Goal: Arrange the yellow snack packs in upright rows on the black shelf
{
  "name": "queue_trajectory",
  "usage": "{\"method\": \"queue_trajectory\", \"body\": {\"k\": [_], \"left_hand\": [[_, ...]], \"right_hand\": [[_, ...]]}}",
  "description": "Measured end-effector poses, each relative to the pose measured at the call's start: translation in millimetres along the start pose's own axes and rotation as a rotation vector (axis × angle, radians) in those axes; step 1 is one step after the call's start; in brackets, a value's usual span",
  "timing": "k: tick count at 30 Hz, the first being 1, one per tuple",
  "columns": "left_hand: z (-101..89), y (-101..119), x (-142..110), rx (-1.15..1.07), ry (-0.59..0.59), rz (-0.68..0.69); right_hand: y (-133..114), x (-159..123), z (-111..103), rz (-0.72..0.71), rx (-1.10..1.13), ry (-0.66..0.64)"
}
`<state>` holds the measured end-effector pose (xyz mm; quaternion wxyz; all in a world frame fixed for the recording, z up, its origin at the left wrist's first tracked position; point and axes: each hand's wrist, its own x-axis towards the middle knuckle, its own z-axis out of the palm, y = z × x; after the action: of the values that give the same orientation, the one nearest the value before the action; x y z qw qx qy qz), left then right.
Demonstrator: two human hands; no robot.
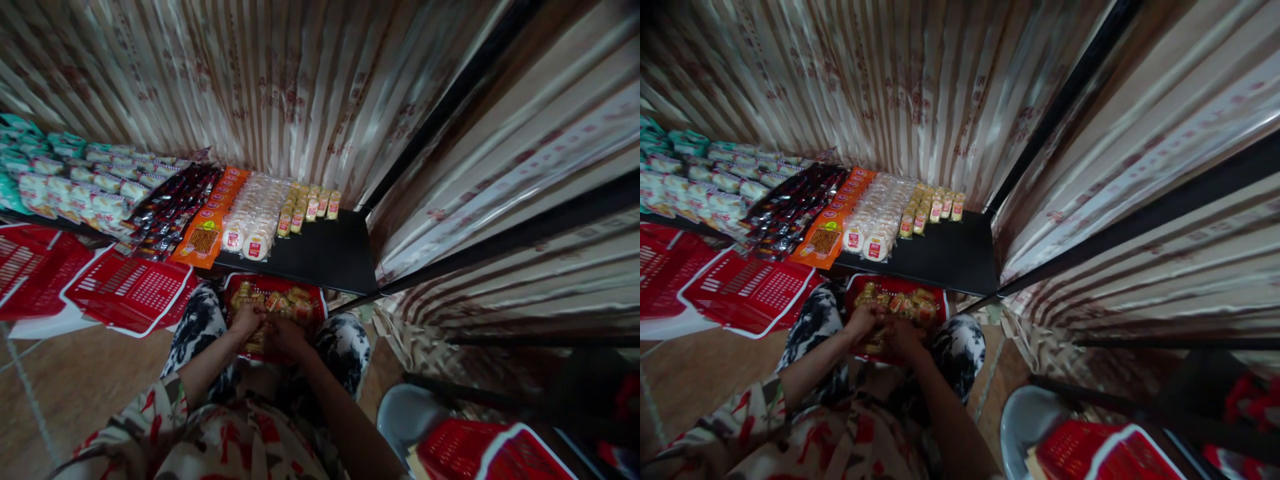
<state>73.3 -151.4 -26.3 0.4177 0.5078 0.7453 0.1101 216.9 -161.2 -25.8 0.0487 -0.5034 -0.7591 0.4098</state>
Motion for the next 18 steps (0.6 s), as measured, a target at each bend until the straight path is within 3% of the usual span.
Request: {"method": "queue_trajectory", "body": {"k": [3,10,14,18], "left_hand": [[-0.5,-3,-4,0.188,-0.031,0.031],[13.4,-25,-16,0.498,-0.153,0.112],[22.2,-17,-23,0.592,-0.136,0.125],[11.7,3,-34,0.663,-0.106,0.194]], "right_hand": [[5,-5,8,0.056,-0.066,-0.087],[17,-7,17,0.057,-0.034,-0.02],[17,-8,14,0.113,0.03,0.026],[14,-13,6,0.176,0.156,0.164]]}}
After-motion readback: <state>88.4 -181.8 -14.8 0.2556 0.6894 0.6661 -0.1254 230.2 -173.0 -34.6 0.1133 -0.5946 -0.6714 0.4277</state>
